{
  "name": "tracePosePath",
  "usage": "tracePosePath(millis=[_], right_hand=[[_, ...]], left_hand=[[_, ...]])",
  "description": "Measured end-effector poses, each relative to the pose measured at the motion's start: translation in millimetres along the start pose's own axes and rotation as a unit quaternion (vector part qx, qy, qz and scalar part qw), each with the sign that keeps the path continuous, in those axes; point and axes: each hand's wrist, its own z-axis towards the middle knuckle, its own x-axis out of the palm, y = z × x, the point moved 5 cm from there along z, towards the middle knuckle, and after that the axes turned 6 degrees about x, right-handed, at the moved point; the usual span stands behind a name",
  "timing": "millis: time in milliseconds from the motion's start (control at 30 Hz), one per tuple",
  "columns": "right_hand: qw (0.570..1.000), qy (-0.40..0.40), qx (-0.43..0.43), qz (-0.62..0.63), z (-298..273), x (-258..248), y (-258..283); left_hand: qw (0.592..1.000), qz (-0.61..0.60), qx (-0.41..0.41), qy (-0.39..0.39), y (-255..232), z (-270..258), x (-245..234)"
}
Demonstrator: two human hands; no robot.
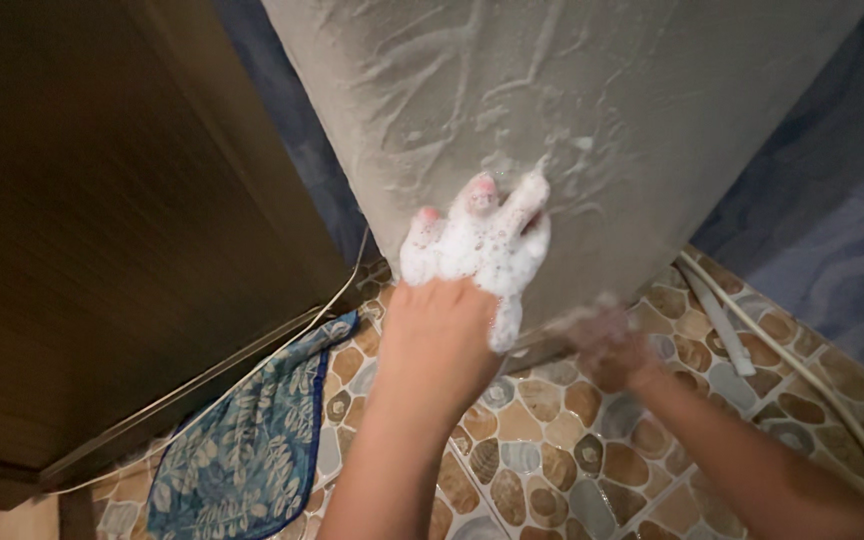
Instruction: The person soaps and scrubs the exterior and inner rim of a small washing machine with a sponge and then wipes down the drain hose.
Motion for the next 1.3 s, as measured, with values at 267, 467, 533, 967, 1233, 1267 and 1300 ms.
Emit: tracePosePath(millis=[267,467,533,967,1233,1267,1300], right_hand=[[0.641,-0.388,0.406,0.523,-9,-24,-70],[0.426,-0.237,0.461,0.742,-6,24,-86],[0.361,-0.171,0.47,0.787,-3,55,-63],[0.317,-0.246,0.526,0.75,9,60,-38],[0.333,-0.302,0.53,0.719,-6,28,-101],[0.331,-0.295,0.532,0.721,-9,32,-87],[0.332,-0.29,0.534,0.722,-12,36,-74]], left_hand=[[1.0,-0.028,0.001,-0.007,-6,-1,-1],[0.995,0.042,0.056,-0.066,-24,7,-21],[0.983,0.057,0.115,-0.135,-33,10,-24],[0.987,0.015,0.129,0.094,-64,-19,108],[0.987,0.005,0.111,0.115,-67,-35,136],[0.988,0.006,0.11,0.113,-69,-37,141],[0.988,0.007,0.108,0.111,-69,-39,145]])
